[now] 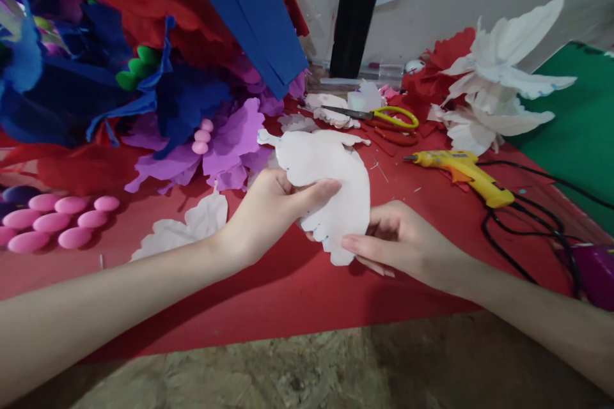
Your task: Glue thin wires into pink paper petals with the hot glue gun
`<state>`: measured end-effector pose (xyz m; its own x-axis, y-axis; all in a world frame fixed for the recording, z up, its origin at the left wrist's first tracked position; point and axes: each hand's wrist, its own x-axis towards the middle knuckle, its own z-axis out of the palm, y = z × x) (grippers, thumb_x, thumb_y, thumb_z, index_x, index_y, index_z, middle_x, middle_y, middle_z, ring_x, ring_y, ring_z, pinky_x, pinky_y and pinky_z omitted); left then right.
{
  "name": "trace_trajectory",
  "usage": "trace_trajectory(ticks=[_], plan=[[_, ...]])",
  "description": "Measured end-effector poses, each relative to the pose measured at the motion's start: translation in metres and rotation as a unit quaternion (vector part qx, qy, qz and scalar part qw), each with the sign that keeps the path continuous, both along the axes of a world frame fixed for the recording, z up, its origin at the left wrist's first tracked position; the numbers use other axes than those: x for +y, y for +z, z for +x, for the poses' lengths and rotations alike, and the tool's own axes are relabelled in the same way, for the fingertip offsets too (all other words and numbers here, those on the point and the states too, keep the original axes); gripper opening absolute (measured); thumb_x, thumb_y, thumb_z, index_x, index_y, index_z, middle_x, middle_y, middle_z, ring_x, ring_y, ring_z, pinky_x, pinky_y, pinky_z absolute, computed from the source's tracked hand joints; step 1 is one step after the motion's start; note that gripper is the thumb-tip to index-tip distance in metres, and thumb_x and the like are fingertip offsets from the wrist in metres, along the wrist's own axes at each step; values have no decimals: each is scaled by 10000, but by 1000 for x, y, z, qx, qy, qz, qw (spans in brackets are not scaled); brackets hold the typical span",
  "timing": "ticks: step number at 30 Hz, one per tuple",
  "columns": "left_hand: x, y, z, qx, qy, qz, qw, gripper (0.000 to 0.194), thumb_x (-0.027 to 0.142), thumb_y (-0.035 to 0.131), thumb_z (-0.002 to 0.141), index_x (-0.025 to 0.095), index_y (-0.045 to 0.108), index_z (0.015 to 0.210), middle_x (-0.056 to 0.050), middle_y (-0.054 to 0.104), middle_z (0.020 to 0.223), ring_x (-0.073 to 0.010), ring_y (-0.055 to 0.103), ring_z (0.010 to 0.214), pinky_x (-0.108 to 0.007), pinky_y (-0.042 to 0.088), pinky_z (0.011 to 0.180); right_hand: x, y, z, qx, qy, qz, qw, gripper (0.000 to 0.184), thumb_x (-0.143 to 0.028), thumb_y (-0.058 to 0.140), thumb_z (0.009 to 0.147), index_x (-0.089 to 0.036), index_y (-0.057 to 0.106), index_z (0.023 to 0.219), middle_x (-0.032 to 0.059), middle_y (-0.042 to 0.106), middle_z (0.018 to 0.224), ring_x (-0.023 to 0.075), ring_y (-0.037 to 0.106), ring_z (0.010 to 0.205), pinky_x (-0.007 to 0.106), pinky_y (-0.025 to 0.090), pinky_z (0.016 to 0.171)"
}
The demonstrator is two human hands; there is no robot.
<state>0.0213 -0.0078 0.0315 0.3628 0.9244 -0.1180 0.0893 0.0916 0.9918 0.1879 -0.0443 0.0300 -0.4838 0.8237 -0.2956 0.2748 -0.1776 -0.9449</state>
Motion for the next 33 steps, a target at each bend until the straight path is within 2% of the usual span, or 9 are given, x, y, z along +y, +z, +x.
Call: trace_trajectory(ticks=[5, 9, 14, 16, 19, 25, 27, 29, 33], plan=[[0, -4, -1, -10, 4, -6, 1000, 242, 316, 618, 708, 148, 586, 537, 24, 586, 507, -74, 499, 451, -167, 383, 440, 1, 1, 1, 5, 24, -25, 999, 259, -354, 548, 785, -138, 543, 642, -60, 398, 473, 29, 308, 415, 199, 213, 399], [1, -5, -1, -23, -12, -17, 1000, 234, 311, 636, 680, 145, 571, 528, 34, 559, 491, -65, 469, 439, -163, 354, 426, 2, 5, 5, -55, 78, -17, 995, 248, -388, 588, 768, -151, 559, 701, -30, 490, 616, 52, 395, 538, 192, 293, 479], [-1, -5, -2, -5, -52, -36, 998, 212, 326, 643, 644, 141, 585, 558, 24, 563, 530, -82, 481, 478, -182, 374, 466, 4, 1, 7, -28, -48, 55, 997, 427, -503, 436, 837, -185, 349, 565, -52, 283, 528, 55, 251, 476, 211, 206, 423], [-2, -5, -3, -9, -98, -41, 994, 218, 334, 625, 672, 148, 582, 568, 23, 565, 530, -87, 488, 477, -187, 384, 468, 4, -2, 5, -6, -78, 83, 993, 401, -495, 389, 857, -190, 356, 598, -42, 298, 567, 64, 278, 504, 210, 245, 441], [-3, -7, -4, -22, -162, -30, 986, 253, 337, 594, 725, 163, 561, 545, 35, 530, 482, -74, 450, 428, -170, 339, 402, 3, -4, 3, -35, -107, 125, 986, 400, -515, 389, 849, -191, 360, 616, -35, 296, 593, 74, 287, 535, 214, 266, 457], [-3, -11, -3, -12, -140, -38, 989, 233, 344, 622, 701, 167, 556, 564, 45, 507, 488, -63, 401, 411, -159, 271, 349, 5, 5, 5, -72, -109, 147, 980, 445, -517, 414, 834, -191, 326, 543, -47, 276, 514, 59, 259, 461, 222, 216, 416], [-3, -12, -4, -20, -142, -44, 989, 228, 356, 624, 699, 164, 578, 585, 31, 536, 509, -79, 442, 435, -167, 297, 363, 17, 13, 14, -114, -122, 206, 964, 429, -474, 400, 853, -183, 393, 538, -48, 304, 465, 57, 283, 426, 217, 221, 407], [-3, -14, -5, -19, -158, -52, 986, 234, 367, 618, 715, 158, 598, 612, 9, 583, 562, -99, 497, 490, -175, 345, 401, 38, 19, 28, -180, -150, 273, 933, 367, -416, 402, 865, -179, 468, 593, -46, 354, 452, 60, 343, 414, 208, 269, 420], [-3, -17, -7, -2, -177, -54, 983, 267, 375, 613, 748, 157, 589, 595, 14, 575, 568, -89, 481, 499, -176, 338, 421, 97, 19, 66, -384, -182, 341, 838, 159, -225, 426, 842, -156, 565, 877, 39, 600, 722, 109, 532, 548, 250, 426, 552]])
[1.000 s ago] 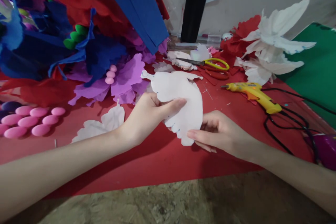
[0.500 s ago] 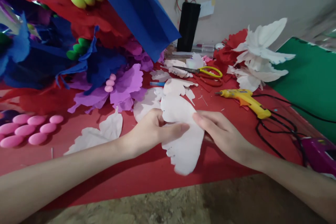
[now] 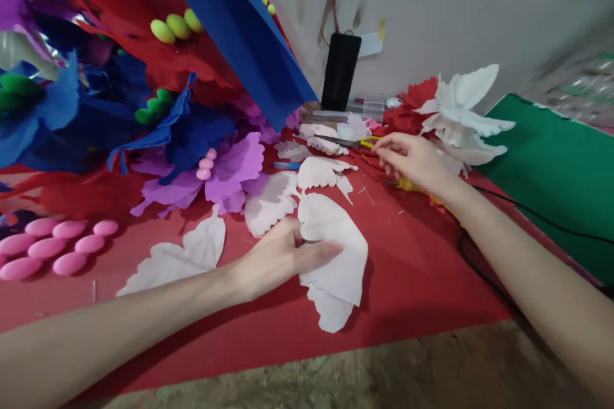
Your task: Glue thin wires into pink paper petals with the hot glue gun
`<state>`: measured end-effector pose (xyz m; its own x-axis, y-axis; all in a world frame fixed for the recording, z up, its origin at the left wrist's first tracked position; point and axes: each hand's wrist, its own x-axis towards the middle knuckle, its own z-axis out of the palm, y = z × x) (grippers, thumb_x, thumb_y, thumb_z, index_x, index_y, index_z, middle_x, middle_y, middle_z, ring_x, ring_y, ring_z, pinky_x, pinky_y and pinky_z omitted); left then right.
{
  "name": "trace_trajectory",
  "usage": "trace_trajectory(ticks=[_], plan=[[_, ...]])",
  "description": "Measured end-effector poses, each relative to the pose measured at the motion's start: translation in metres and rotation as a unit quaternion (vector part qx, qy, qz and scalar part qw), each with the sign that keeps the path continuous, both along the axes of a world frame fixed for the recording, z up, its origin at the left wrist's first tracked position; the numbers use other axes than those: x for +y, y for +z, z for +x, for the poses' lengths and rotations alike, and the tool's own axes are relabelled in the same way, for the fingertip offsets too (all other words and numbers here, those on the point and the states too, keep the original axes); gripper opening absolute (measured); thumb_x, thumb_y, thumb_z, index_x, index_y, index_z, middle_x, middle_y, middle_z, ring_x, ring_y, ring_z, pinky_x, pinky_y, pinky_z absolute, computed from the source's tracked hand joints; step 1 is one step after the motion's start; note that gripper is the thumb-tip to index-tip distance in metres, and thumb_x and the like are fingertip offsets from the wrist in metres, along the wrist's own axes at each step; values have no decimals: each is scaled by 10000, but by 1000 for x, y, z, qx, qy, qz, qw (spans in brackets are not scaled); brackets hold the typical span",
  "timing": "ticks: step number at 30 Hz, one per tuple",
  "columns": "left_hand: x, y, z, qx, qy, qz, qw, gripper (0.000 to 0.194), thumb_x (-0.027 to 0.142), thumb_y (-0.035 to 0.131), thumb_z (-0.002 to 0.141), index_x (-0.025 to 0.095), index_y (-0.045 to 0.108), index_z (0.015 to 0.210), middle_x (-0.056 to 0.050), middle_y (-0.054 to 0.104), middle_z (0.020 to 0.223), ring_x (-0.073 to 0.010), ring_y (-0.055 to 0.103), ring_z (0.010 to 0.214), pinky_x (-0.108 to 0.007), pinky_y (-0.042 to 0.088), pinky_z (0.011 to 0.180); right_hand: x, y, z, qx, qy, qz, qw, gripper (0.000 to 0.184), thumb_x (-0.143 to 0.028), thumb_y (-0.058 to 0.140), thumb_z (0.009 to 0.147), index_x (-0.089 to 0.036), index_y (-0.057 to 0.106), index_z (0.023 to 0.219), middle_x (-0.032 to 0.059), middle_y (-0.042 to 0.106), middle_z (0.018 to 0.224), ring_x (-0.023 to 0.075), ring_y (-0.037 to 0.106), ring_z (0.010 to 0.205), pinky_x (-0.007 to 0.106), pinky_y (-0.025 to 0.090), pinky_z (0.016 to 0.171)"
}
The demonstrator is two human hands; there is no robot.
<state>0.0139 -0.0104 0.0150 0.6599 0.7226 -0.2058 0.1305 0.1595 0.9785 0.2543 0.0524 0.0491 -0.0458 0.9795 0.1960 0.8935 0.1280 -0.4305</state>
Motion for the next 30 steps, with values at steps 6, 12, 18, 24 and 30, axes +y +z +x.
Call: trace_trajectory(ticks=[6, 12, 18, 24, 30], plan=[[-3, 3, 3, -8, 32, -1, 999, 377, 351, 608, 751, 179, 442, 460, 62, 414, 414, -63, 360, 398, -189, 250, 386, 60, -16, 36, -120, 9, 4, 993, 393, -39, 511, 676, -110, 591, 1054, 157, 624, 1043, 256, 578, 961, 344, 439, 810], [-3, -2, 3, -23, 3, -22, 1000, 300, 366, 590, 732, 169, 481, 533, 60, 439, 494, -65, 376, 456, -183, 274, 420, 81, -27, 45, -181, 64, -40, 981, 547, -19, 551, 598, -154, 570, 1128, 129, 628, 1096, 242, 591, 939, 329, 445, 807], [-2, -7, 2, -25, 4, -28, 999, 234, 369, 592, 730, 146, 573, 662, 7, 596, 649, -115, 538, 608, -208, 412, 552, 78, -19, 37, -153, 53, 24, 987, 567, -110, 554, 634, -142, 517, 1200, 145, 564, 1202, 300, 515, 1109, 430, 391, 940], [0, 4, 0, -29, 16, -28, 999, 238, 355, 625, 710, 143, 578, 613, 18, 579, 585, -99, 518, 557, -204, 408, 546, 52, 5, 22, -29, -12, 100, 995, 416, -242, 583, 674, -120, 540, 1070, 179, 578, 1081, 350, 504, 1075, 545, 337, 943], [11, 29, -1, -128, 103, -42, 986, 202, 327, 664, 675, 131, 613, 668, -12, 619, 605, -104, 531, 509, -207, 409, 494, -5, 8, -1, 203, 34, 29, 978, 399, -478, 193, 859, -184, 461, 829, 14, 463, 620, 145, 506, 529, 321, 472, 508]])
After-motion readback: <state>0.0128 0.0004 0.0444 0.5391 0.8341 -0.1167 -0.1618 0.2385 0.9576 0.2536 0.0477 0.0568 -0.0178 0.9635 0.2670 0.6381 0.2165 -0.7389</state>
